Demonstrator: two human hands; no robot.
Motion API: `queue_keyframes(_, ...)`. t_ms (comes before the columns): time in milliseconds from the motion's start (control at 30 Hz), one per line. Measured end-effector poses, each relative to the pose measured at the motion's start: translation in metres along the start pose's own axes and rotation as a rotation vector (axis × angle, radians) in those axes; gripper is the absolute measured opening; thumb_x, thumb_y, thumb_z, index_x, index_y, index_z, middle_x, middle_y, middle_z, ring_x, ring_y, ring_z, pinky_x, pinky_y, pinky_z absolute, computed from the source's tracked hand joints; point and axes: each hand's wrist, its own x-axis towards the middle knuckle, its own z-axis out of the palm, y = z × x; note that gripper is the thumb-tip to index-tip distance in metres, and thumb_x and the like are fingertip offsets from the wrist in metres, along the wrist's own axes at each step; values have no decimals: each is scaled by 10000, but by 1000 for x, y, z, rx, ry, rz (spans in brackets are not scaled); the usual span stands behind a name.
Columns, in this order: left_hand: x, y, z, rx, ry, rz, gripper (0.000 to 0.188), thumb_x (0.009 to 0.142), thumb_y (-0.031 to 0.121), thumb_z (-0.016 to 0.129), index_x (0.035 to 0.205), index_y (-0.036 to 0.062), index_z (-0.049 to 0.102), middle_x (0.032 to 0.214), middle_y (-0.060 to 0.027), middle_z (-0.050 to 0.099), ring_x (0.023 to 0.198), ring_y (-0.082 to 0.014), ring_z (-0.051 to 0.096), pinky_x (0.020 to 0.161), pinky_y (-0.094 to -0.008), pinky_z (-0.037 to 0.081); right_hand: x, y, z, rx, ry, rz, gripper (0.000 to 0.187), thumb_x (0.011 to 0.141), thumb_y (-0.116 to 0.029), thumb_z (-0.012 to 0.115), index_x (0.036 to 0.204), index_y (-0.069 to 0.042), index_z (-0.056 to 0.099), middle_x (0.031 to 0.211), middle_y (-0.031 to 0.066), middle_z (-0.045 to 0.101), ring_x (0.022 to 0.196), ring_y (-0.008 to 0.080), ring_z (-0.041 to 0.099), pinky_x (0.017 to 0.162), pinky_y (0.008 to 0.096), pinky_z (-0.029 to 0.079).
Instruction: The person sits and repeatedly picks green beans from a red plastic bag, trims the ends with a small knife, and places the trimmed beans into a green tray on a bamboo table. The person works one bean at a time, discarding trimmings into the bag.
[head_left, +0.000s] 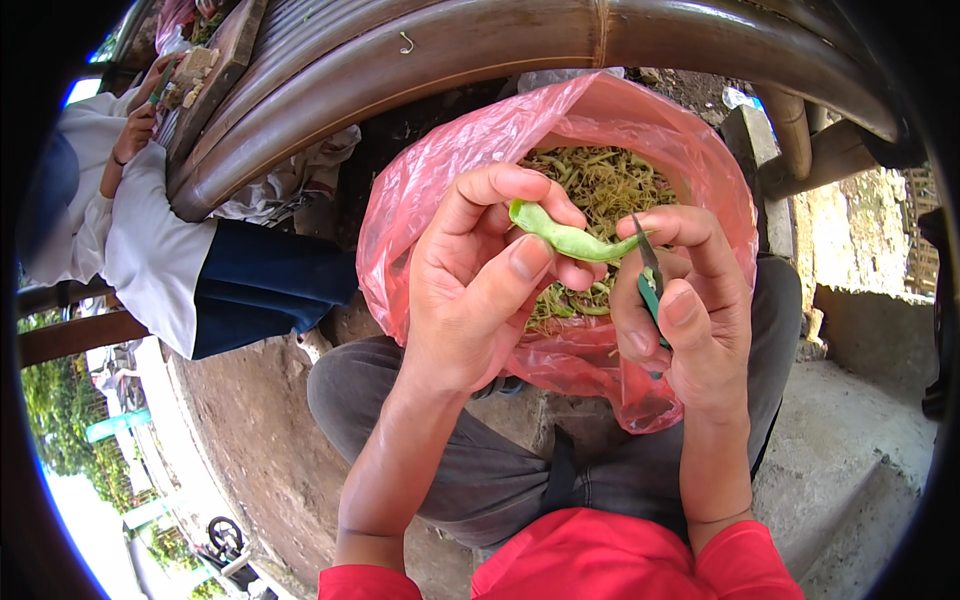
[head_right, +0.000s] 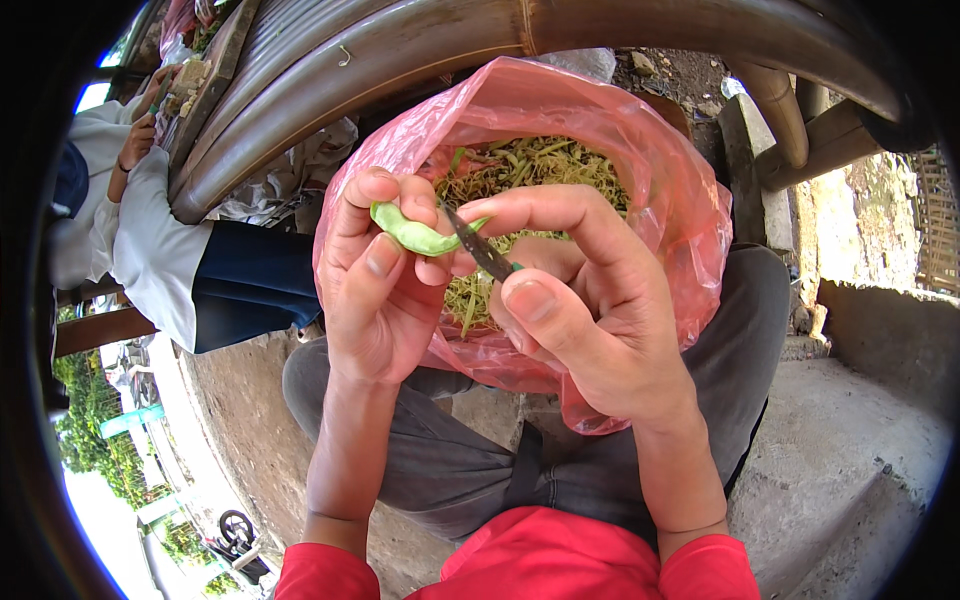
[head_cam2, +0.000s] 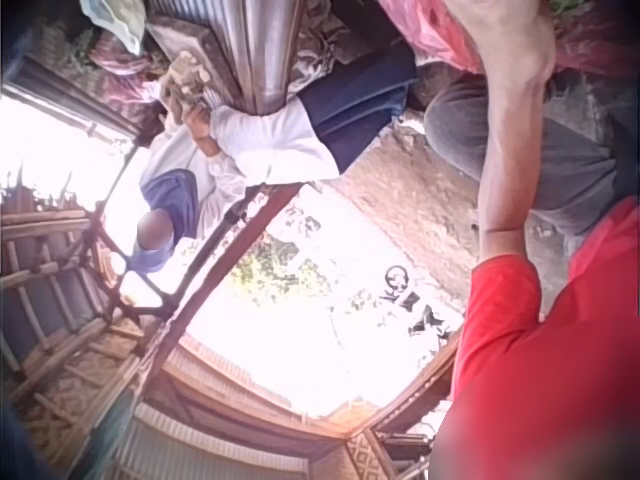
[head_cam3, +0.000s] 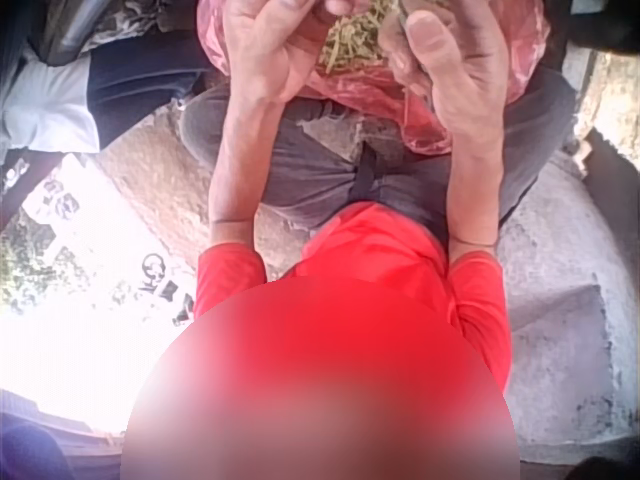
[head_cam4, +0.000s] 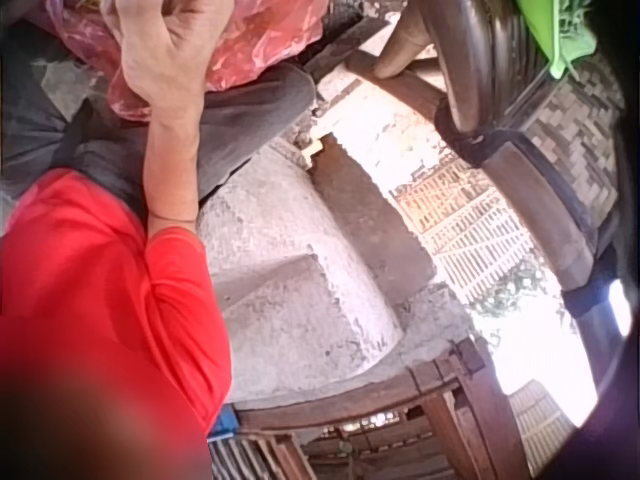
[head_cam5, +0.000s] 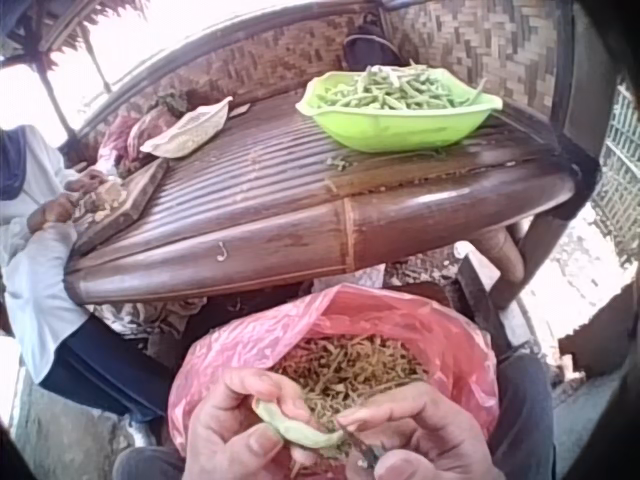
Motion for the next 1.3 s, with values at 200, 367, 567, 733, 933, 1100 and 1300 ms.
queue_keyframes(200,-1,3,9,19,173,-90,386,1009,37,604,1377,28,488,1209,-152,639,1042,-207,679,921,-363,604,1,6,-1,-94,-1,-68,351,988,-73,649,1315,16,558,1144,98,680,853,74,619,711,208,491)
queue_keyframes(367,1,7,8,94,211,-127,421,998,48,638,1400,20,516,1187,-136,670,1071,-177,668,928,-334,588,2,8,-1,-335,9,-155,320,957,-39,676,1269,8,622,1208,104,674,1087,138,646,927,272,514)
queue_keyframes(567,2,15,3,183,152,-149,438,972,12,666,1394,-2,547,1168,-115,680,1086,-152,650,947,-317,553,3,3,-5,-463,-63,-161,328,934,-10,684,1259,6,642,1234,100,663,1088,146,652,947,278,510)
queue_keyframes(733,2,17,2,275,90,-119,444,958,-20,668,1386,-35,551,1149,-89,679,1074,-144,641,987,-312,523,2,-2,-8,-381,-92,-65,324,937,-2,673,1258,10,637,1236,105,659,1096,148,652,950,281,514)
queue_keyframes(933,0,19,1,282,-5,-177,431,962,-44,644,1385,-37,559,1120,-70,674,1041,-123,633,958,-296,524,1,0,-10,-249,-56,-67,304,961,-27,652,1255,40,613,1223,124,652,1062,168,662,915,291,524)
queue_keyframes(1100,-1,16,-1,273,-67,-227,419,965,-47,631,1379,-35,563,1132,-66,666,1019,-119,636,920,-282,539,0,-6,-16,-246,-4,-87,331,971,-106,665,1262,37,597,1134,101,657,918,120,620,773,247,471)
queue_keyframes(1300,-4,19,2,300,-84,-325,410,959,-56,630,1364,-39,567,1121,-65,656,1005,-117,634,871,-285,566,0,-14,-26,-282,55,-127,384,983,-201,680,1270,33,578,1027,73,662,746,61,571,603,194,407)
